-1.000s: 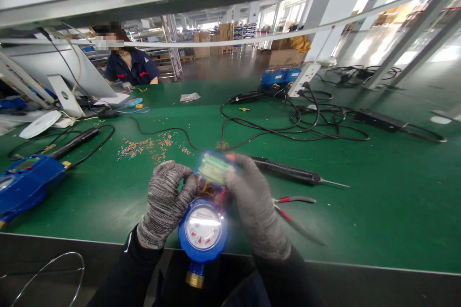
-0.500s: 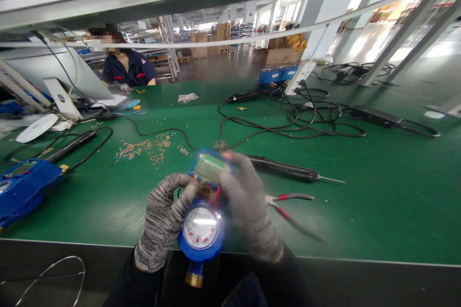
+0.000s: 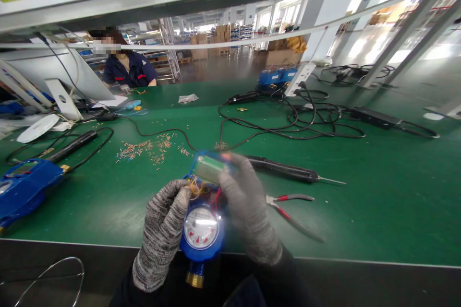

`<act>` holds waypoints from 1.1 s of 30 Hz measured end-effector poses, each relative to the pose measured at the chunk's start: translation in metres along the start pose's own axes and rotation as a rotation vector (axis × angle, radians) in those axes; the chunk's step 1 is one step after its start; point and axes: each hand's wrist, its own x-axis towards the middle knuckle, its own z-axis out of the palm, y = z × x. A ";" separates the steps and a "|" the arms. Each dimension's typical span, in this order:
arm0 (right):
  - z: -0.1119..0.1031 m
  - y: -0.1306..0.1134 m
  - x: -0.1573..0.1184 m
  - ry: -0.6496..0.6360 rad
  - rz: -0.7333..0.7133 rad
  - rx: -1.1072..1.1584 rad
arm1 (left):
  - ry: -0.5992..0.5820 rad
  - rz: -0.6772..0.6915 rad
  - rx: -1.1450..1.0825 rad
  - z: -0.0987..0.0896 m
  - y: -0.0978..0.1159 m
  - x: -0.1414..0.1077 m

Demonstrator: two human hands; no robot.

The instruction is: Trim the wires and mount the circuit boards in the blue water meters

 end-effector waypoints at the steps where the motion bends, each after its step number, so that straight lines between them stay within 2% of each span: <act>1: 0.000 0.000 0.000 0.008 -0.003 -0.003 | -0.007 -0.050 -0.040 0.000 0.001 0.001; 6: 0.001 0.000 0.001 0.019 -0.010 -0.005 | 0.003 -0.120 -0.115 0.003 0.009 0.012; 11: 0.001 -0.001 0.000 0.014 -0.025 -0.007 | -0.009 -0.112 -0.019 0.005 -0.002 0.011; 14: 0.000 -0.001 0.001 0.012 -0.022 -0.007 | 0.063 0.028 0.119 0.005 -0.008 0.010; 19: -0.001 0.000 0.003 0.010 0.011 0.007 | 0.185 0.456 0.458 0.001 -0.005 0.016; 23: -0.001 -0.002 0.003 0.015 0.022 0.027 | 0.201 0.609 0.585 -0.003 0.000 0.022; 27: -0.002 -0.005 0.006 -0.014 0.070 0.067 | 0.185 0.638 0.625 -0.003 -0.003 0.025; 33: -0.006 -0.005 0.010 -0.065 0.125 0.071 | 0.197 0.535 0.677 0.006 -0.006 0.025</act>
